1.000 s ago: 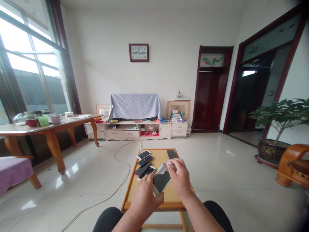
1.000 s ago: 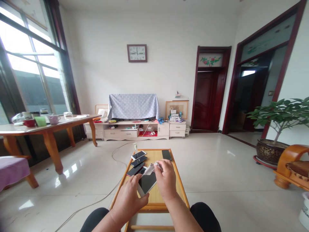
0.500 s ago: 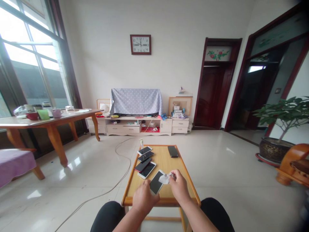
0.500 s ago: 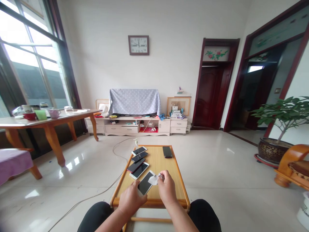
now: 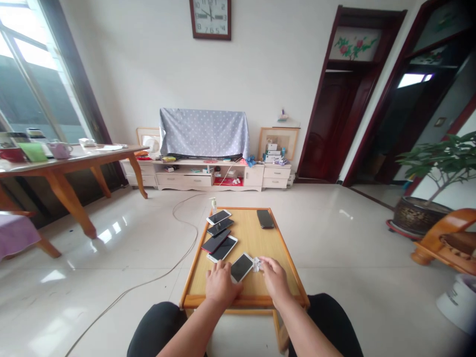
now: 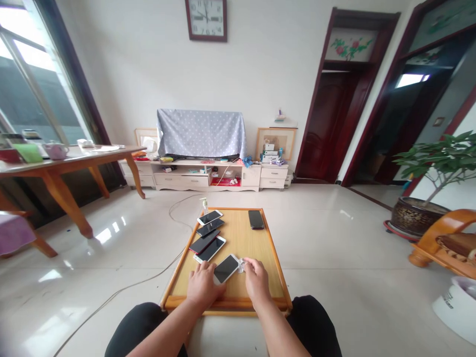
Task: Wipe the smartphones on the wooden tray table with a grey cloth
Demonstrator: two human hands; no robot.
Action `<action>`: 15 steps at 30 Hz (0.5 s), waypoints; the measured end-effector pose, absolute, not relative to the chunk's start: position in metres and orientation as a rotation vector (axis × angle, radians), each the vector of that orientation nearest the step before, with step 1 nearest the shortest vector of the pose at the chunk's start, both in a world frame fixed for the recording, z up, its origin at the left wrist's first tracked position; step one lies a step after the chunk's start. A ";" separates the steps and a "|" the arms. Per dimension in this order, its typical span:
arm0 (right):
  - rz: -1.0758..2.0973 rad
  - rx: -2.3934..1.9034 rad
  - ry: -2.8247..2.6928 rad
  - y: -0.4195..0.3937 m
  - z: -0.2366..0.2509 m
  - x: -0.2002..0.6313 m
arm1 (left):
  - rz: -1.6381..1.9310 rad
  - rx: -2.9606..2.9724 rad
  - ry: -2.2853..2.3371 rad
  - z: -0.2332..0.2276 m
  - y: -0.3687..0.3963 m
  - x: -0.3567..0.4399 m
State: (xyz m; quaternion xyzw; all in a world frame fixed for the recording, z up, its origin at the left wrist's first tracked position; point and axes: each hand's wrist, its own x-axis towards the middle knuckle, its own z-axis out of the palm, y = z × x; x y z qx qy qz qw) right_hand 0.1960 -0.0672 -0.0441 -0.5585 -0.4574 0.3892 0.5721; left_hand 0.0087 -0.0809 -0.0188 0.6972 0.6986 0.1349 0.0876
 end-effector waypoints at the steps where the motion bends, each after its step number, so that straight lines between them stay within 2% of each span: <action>1: 0.952 -1.303 -1.066 -0.063 -0.045 0.194 | 0.396 2.073 2.080 -0.021 -0.077 0.009; 5: 1.017 -1.303 -1.061 -0.043 -0.054 0.182 | 0.376 2.061 2.074 -0.031 -0.063 0.009; 15: 0.722 -1.497 -1.336 0.001 -0.069 0.180 | 0.422 2.114 2.106 -0.044 -0.059 -0.005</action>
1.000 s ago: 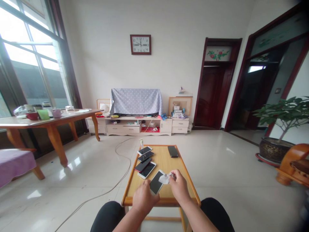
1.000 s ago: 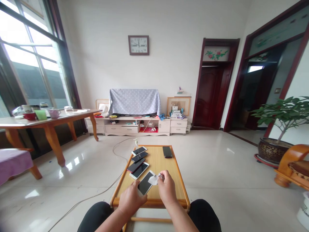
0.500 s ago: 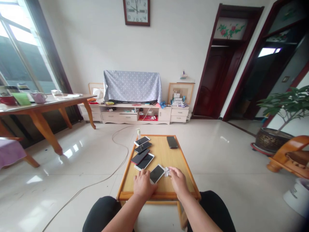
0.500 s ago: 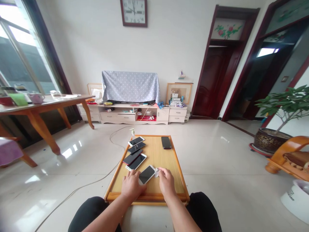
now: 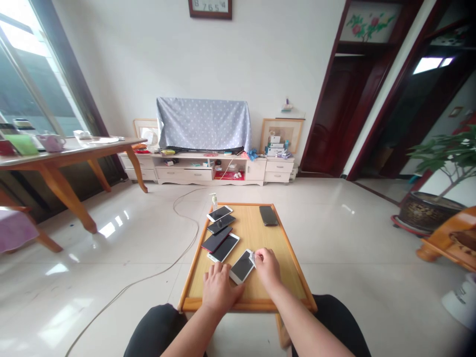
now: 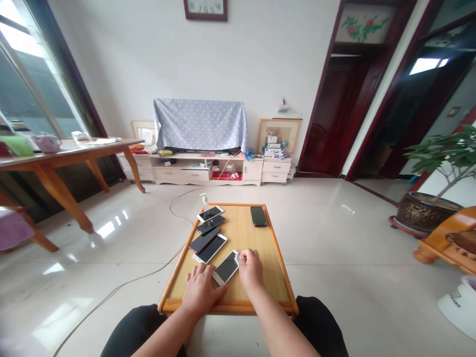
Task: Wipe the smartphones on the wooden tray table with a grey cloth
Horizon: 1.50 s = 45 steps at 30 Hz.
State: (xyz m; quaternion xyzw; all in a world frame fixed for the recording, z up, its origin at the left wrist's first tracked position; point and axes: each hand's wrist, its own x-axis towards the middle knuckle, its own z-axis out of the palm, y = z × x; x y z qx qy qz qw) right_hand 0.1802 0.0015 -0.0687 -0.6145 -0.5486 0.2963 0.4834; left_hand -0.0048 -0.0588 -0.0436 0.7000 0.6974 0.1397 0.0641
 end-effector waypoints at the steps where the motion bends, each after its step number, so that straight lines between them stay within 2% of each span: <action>1: 0.679 -1.499 -1.412 0.000 -0.068 0.179 | 0.431 2.119 2.111 -0.044 -0.058 -0.005; 6: 0.350 -1.521 -1.990 -0.036 -0.062 0.165 | 0.464 2.110 2.102 -0.045 -0.052 -0.008; 11: 0.365 -1.403 -2.328 -0.061 -0.050 0.159 | 0.456 2.113 2.056 -0.049 -0.047 -0.012; 18: 0.308 -1.735 -2.225 -0.019 -0.040 0.169 | 0.487 2.117 2.100 -0.047 -0.048 -0.010; 25: 0.480 -1.371 -2.433 -0.049 -0.041 0.141 | 0.522 2.120 2.047 -0.053 -0.046 -0.017; 32: 0.390 -1.848 -2.203 0.005 -0.042 0.154 | 0.502 2.108 2.107 -0.047 -0.048 -0.012; 40: 0.472 -1.414 -2.435 -0.051 -0.043 0.149 | 0.473 2.064 2.050 -0.044 -0.050 -0.018; 45: 0.345 -1.728 -2.236 -0.035 -0.037 0.167 | 0.467 2.103 2.081 -0.042 -0.052 -0.015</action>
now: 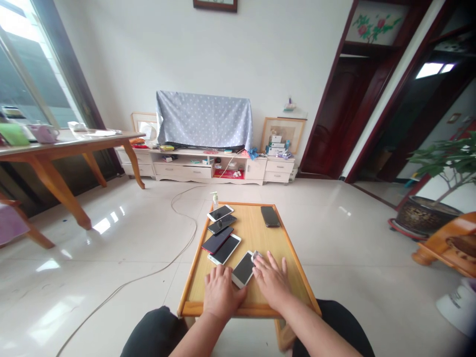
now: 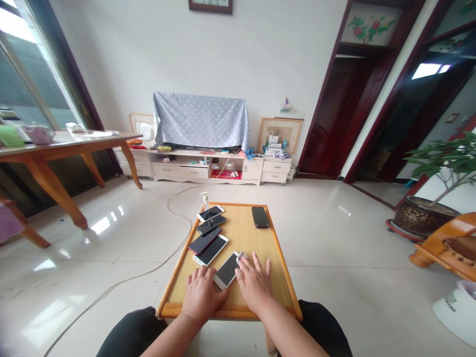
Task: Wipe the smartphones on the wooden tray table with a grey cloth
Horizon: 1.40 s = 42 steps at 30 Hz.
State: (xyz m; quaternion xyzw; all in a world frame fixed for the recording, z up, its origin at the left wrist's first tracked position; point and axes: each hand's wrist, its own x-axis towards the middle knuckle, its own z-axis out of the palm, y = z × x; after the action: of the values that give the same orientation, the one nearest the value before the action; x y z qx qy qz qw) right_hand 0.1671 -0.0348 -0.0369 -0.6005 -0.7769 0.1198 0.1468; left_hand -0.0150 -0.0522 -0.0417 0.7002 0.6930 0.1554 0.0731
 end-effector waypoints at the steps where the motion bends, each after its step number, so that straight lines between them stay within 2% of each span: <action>1: 0.351 -1.738 -2.220 -0.036 -0.037 0.167 | 0.465 2.106 2.086 -0.042 -0.053 -0.015; 7: 0.431 -1.432 -2.331 -0.072 -0.041 0.155 | 0.455 2.090 2.083 -0.042 -0.054 -0.014; 14: 0.326 -1.738 -2.105 -0.043 -0.043 0.176 | 0.457 2.114 2.135 -0.036 -0.056 -0.004; 28: 0.270 -1.641 -1.940 -0.056 -0.080 0.207 | 0.380 1.858 2.148 -0.022 -0.043 0.000; 34: 0.211 -1.496 -1.766 -0.062 -0.077 0.214 | 0.386 1.787 2.133 -0.016 -0.042 0.006; 37: 0.350 -1.439 -1.647 -0.066 -0.071 0.211 | 0.384 1.691 2.120 -0.014 -0.043 0.011; 42: 0.798 -1.463 -1.511 -0.060 -0.057 0.190 | 0.422 1.648 2.106 -0.013 -0.043 0.023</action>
State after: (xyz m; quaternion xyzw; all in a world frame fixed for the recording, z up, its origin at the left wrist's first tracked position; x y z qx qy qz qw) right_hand 0.1903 -0.0602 -0.0570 -0.5866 -0.6062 0.3199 0.4314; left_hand 0.0233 -0.0433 -0.0125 0.5944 0.7596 0.1523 0.2157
